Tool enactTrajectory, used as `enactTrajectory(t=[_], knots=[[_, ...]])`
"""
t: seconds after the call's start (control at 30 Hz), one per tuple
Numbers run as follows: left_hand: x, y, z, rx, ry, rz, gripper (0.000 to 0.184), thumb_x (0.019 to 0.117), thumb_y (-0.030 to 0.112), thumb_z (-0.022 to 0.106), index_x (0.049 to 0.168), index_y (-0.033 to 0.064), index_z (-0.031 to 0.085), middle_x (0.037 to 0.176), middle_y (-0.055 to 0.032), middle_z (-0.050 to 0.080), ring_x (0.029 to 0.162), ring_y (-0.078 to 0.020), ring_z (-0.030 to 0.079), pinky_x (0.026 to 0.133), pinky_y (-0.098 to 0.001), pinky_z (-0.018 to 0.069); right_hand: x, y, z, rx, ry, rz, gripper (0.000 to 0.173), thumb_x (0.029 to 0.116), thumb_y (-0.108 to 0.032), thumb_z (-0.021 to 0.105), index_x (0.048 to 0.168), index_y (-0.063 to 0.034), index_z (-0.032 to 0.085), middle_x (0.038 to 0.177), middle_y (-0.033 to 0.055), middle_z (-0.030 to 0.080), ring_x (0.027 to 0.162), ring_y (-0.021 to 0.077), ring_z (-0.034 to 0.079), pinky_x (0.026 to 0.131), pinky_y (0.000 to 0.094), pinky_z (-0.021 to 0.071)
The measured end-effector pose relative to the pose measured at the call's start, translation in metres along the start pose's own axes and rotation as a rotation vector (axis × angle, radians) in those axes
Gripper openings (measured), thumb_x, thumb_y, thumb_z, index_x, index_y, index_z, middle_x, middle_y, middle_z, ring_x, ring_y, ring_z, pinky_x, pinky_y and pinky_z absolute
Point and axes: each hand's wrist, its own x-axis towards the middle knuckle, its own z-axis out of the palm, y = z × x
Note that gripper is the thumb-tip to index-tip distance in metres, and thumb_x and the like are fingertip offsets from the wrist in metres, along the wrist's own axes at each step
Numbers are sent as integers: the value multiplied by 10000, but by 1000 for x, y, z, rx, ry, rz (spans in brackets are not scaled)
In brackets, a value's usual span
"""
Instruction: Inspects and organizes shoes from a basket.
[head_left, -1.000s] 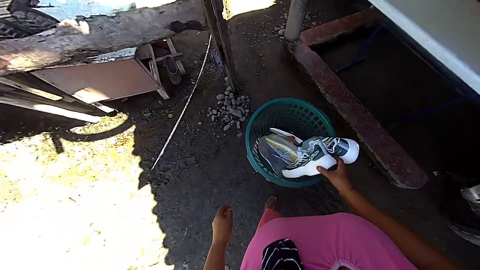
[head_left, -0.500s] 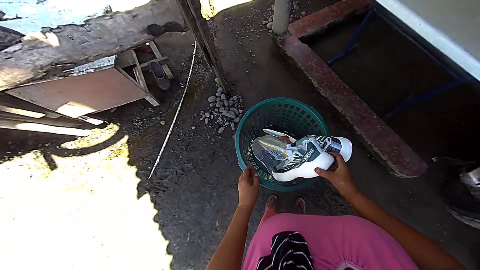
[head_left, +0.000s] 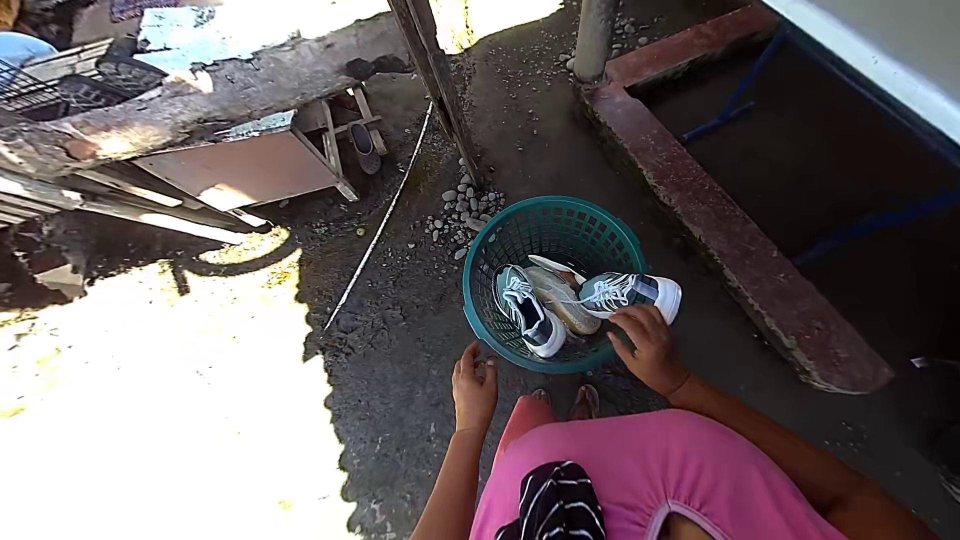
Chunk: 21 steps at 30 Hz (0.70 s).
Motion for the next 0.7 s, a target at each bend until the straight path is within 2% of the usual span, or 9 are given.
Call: enactTrajectory(t=[0.03, 0.1, 0.17, 0.2, 0.27, 0.33, 0.47, 0.57, 0.7], knots=[[0, 1, 3, 37, -13, 13, 484, 1001, 95, 557, 1462, -32, 487, 1394, -257, 574, 1243, -379, 592, 1001, -510, 508, 6, 4, -11, -80, 39, 16, 304, 871, -264, 766, 1132, -108, 749, 1184, 178, 703, 1122, 415, 637, 959, 578, 503], [2, 5, 9, 110, -22, 61, 502, 985, 113, 577, 1461, -28, 501, 1402, -278, 565, 1273, -438, 555, 1056, -564, 452, 16, 23, -23, -142, -24, 177, 643, 722, -369, 897, 1277, -112, 698, 1397, 263, 592, 1305, 542, 509, 1054, 698, 399], [9, 11, 12, 172, -13, 108, 503, 969, 113, 614, 1448, -17, 529, 1419, -296, 550, 1310, -488, 517, 1110, -596, 397, 19, 52, -23, -111, -219, 364, 929, 637, -403, 958, 1440, -126, 583, 1571, 282, 407, 1420, 553, 382, 1123, 680, 348], [14, 14, 13, 188, -4, 125, 500, 961, 112, 628, 1438, -12, 543, 1439, -307, 528, 1325, -504, 498, 1120, -605, 382, 20, 63, -22, -74, -294, 418, 985, 620, -379, 976, 1471, -123, 552, 1591, 285, 372, 1417, 542, 389, 1132, 645, 367], [29, 13, 17, 189, 27, 144, 503, 937, 114, 656, 1417, -9, 567, 1480, -326, 476, 1349, -529, 464, 1122, -620, 369, 22, 75, -20, -24, -315, 447, 945, 616, -296, 982, 1445, -95, 576, 1544, 290, 435, 1363, 531, 451, 1114, 617, 397], [47, 10, 17, 170, 32, 124, 521, 923, 107, 675, 1420, -4, 562, 1531, -335, 409, 1379, -543, 424, 1125, -630, 359, 26, 72, -21, -33, -340, 515, 879, 654, -255, 963, 1429, -88, 585, 1489, 283, 497, 1348, 507, 475, 1122, 598, 397], [81, 9, 7, 154, -82, 74, 564, 929, 94, 668, 1460, -8, 510, 1570, -336, 342, 1429, -511, 384, 1149, -592, 371, 38, 51, -24, -91, -267, 579, 823, 673, -349, 932, 1372, -35, 631, 1332, 258, 625, 1244, 472, 560, 1080, 596, 420], [100, 8, -2, 171, -113, 104, 563, 930, 109, 669, 1463, 7, 517, 1579, -330, 334, 1418, -510, 397, 1140, -603, 371, 59, 29, -32, -105, -149, 625, 784, 634, -337, 943, 1305, -30, 680, 1285, 263, 643, 1202, 472, 571, 1055, 612, 425], [118, 13, -8, 195, -96, 253, 540, 926, 148, 669, 1430, -9, 553, 1554, -331, 382, 1362, -541, 445, 1112, -622, 384, 91, -4, -34, -69, 19, 682, 794, 644, -359, 939, 1307, -15, 670, 1304, 264, 621, 1226, 464, 546, 1046, 606, 428]])
